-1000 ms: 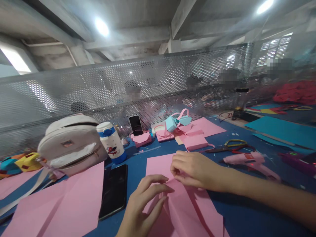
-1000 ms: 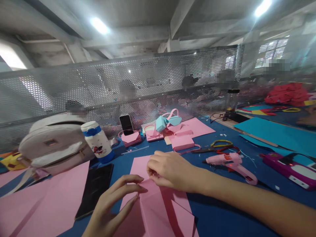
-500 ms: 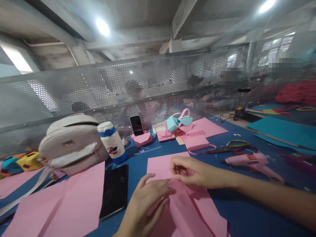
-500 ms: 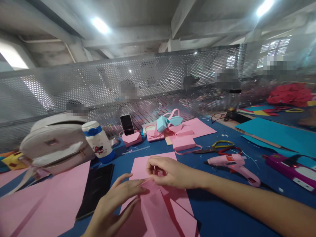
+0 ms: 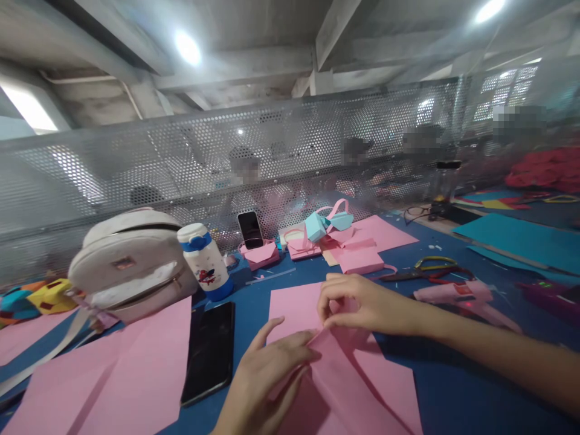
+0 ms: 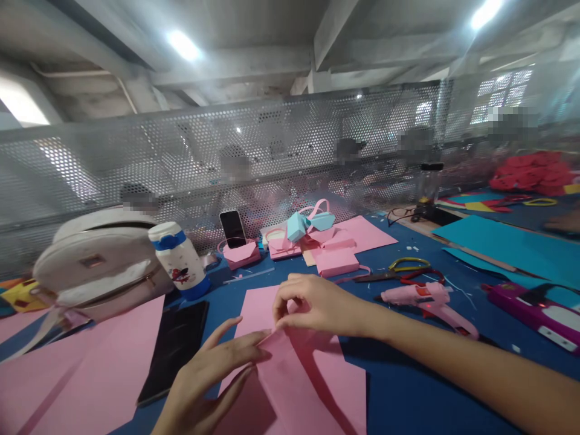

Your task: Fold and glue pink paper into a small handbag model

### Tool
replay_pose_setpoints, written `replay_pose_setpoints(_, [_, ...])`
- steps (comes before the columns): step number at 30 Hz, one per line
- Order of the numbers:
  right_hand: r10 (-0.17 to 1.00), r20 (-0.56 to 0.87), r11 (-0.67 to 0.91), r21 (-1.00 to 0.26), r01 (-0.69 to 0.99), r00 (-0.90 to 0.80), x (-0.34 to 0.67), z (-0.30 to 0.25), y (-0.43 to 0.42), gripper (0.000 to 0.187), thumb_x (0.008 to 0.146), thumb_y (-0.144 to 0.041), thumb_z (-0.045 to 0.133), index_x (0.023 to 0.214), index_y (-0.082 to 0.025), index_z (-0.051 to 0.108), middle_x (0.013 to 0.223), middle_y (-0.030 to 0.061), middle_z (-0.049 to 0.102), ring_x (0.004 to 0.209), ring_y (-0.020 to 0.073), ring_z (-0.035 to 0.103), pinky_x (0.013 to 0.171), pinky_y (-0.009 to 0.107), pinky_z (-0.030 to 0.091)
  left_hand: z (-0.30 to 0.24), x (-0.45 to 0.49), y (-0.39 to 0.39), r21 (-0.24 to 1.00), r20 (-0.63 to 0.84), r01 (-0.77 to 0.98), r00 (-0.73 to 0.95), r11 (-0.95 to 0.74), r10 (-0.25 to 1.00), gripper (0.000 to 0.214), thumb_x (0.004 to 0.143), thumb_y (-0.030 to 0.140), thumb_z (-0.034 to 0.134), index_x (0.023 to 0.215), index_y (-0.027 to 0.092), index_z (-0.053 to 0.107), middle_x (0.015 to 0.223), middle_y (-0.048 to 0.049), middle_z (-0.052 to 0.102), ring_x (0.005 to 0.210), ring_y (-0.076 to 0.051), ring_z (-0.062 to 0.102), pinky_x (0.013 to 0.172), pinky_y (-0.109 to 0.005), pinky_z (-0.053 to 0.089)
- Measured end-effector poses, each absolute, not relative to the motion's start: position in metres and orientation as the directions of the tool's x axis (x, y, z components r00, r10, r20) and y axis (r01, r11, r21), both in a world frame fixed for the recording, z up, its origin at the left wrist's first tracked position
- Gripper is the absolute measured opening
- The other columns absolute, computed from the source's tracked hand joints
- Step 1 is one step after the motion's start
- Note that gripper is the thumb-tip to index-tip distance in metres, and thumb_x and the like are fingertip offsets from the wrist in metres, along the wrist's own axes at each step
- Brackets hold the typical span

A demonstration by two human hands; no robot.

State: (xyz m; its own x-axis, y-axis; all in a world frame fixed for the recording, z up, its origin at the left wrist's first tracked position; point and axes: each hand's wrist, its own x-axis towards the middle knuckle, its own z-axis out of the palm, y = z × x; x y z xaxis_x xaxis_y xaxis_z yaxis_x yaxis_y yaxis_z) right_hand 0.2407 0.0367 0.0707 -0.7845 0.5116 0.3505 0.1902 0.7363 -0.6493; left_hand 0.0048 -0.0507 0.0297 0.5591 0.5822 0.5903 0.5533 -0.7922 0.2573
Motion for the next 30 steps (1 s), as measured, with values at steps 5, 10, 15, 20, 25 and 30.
replay_pose_setpoints(5, [0.446,0.428,0.851,-0.474,0.224,-0.786,0.240,0.072,0.032,0.008,0.087,-0.017,0.071,0.081,-0.017,0.065,0.085,-0.0009,0.068,0.083,0.0151,0.054,0.076,0.028,0.039,0.025,0.003,-0.050,0.268,0.594,0.544,0.556,-0.795,0.581,0.042,0.089,0.002,0.050,0.122,0.027,0.056,0.113,-0.0033,0.075,0.111,-0.017,0.069,0.116,-0.037,0.035])
replay_pose_setpoints(10, [0.437,0.460,0.870,-0.436,0.232,-0.773,0.239,0.069,0.031,0.008,0.087,-0.018,0.071,0.083,-0.017,0.064,0.086,-0.0008,0.068,0.084,0.0152,0.055,0.078,0.028,0.039,0.020,0.003,-0.048,0.208,0.612,0.561,0.564,-0.801,0.554,0.042,0.091,0.004,0.051,0.125,0.028,0.056,0.121,-0.0034,0.072,0.112,-0.016,0.068,0.116,-0.035,0.034])
replay_pose_setpoints(15, [0.435,0.461,0.874,-0.425,0.237,-0.774,0.238,0.070,0.029,0.009,0.086,-0.018,0.072,0.083,-0.016,0.064,0.086,-0.0001,0.068,0.083,0.0156,0.055,0.076,0.028,0.039,0.026,0.006,-0.050,0.271,0.669,0.620,0.429,-0.737,0.607,0.038,0.092,0.025,0.063,0.129,0.026,0.053,0.112,-0.0027,0.075,0.107,-0.017,0.070,0.107,-0.029,0.046])
replay_pose_setpoints(20, [0.404,0.499,0.893,-0.396,0.214,-0.767,0.238,0.066,0.026,0.007,0.089,-0.019,0.069,0.085,-0.016,0.064,0.088,0.0016,0.068,0.084,0.0163,0.055,0.077,0.029,0.039,0.026,0.004,-0.050,0.356,0.637,0.593,0.411,-0.722,0.652,0.023,0.091,0.028,0.066,0.113,0.029,0.060,0.100,0.0056,0.076,0.097,-0.012,0.072,0.111,-0.025,0.041])
replay_pose_setpoints(25, [0.407,0.497,0.895,-0.385,0.225,-0.766,0.236,0.063,0.024,0.007,0.090,-0.020,0.067,0.085,-0.017,0.063,0.085,0.0012,0.067,0.081,0.0162,0.055,0.075,0.029,0.038,0.022,0.004,-0.050,0.403,0.596,0.577,0.424,-0.710,0.682,0.033,0.092,0.023,0.064,0.123,0.031,0.056,0.113,0.0038,0.073,0.107,-0.012,0.068,0.109,-0.022,0.040])
replay_pose_setpoints(30, [0.491,0.475,0.852,-0.436,0.290,-0.730,0.235,0.065,0.019,0.015,0.099,-0.026,0.048,0.088,-0.018,0.054,0.082,0.0016,0.061,0.073,0.0155,0.051,0.068,0.028,0.036,0.020,0.005,-0.054,0.498,0.524,0.549,0.427,-0.672,0.737,0.040,0.096,0.024,0.057,0.134,0.032,0.049,0.131,-0.0012,0.065,0.121,-0.016,0.060,0.102,-0.021,0.045])
